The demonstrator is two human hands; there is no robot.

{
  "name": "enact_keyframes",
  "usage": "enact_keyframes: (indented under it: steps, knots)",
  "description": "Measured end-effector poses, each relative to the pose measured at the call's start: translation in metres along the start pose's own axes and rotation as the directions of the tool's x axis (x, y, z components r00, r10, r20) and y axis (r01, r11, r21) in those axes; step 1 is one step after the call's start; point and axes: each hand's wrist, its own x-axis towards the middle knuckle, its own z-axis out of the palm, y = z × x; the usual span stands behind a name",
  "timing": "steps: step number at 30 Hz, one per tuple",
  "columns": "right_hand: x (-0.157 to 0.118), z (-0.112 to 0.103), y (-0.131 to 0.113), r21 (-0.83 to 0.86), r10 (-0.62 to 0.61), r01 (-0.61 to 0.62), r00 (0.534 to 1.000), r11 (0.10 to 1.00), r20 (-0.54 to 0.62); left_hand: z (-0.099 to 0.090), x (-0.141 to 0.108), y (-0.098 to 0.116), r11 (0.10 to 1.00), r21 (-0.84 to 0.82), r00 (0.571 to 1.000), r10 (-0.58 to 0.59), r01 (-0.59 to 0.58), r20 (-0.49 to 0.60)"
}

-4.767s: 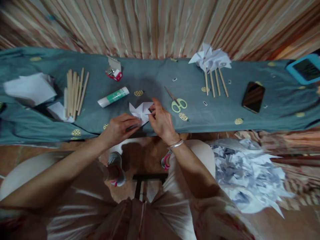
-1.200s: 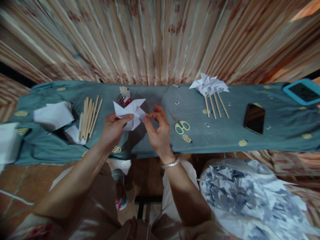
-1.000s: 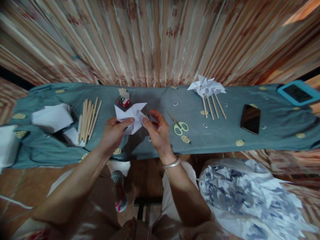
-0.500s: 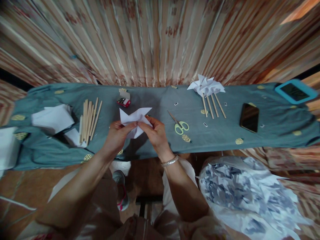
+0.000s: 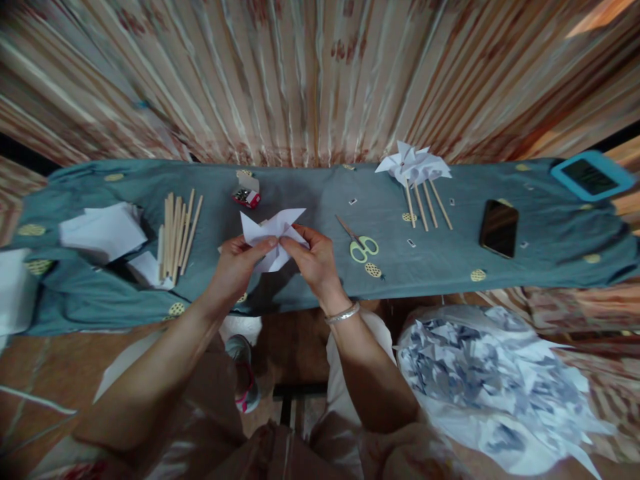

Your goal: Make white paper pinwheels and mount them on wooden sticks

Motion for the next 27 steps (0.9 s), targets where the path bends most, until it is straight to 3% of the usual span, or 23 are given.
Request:
enact_keyframes:
  steps: [9, 13, 16, 20, 23, 27]
  knots:
    - [-0.001, -0.002, -0.002, 0.015, -0.020, 0.019, 0.999, 1.000, 0.027, -0.002, 0.002, -0.003, 0.997, -0.069, 0.999, -0.044, 0.044, 0.006]
    - [0.000, -0.005, 0.000, -0.035, -0.138, 0.138, 0.990, 0.990, -0.003, -0.003, 0.006, -0.003, 0.994, -0.105, 0.999, -0.031, 0.029, -0.017]
    - [-0.001, -0.009, 0.001, -0.104, -0.280, 0.272, 0.958, 0.957, -0.061, -0.005, 0.009, 0.000, 0.993, -0.116, 0.998, -0.027, 0.021, -0.050]
    - [-0.009, -0.015, -0.005, -0.289, -0.430, 0.419, 0.902, 0.861, 0.027, -0.007, 0.011, 0.002, 0.993, -0.115, 0.998, -0.025, 0.017, -0.063]
    - [-0.019, -0.018, -0.014, -0.464, -0.506, 0.511, 0.850, 0.724, 0.147, -0.008, 0.012, 0.002, 0.995, -0.102, 0.999, -0.023, 0.018, -0.049]
    - [-0.026, -0.021, -0.019, -0.569, -0.518, 0.557, 0.818, 0.604, 0.250, -0.008, 0.012, -0.001, 0.997, -0.071, 0.998, -0.015, 0.011, -0.058]
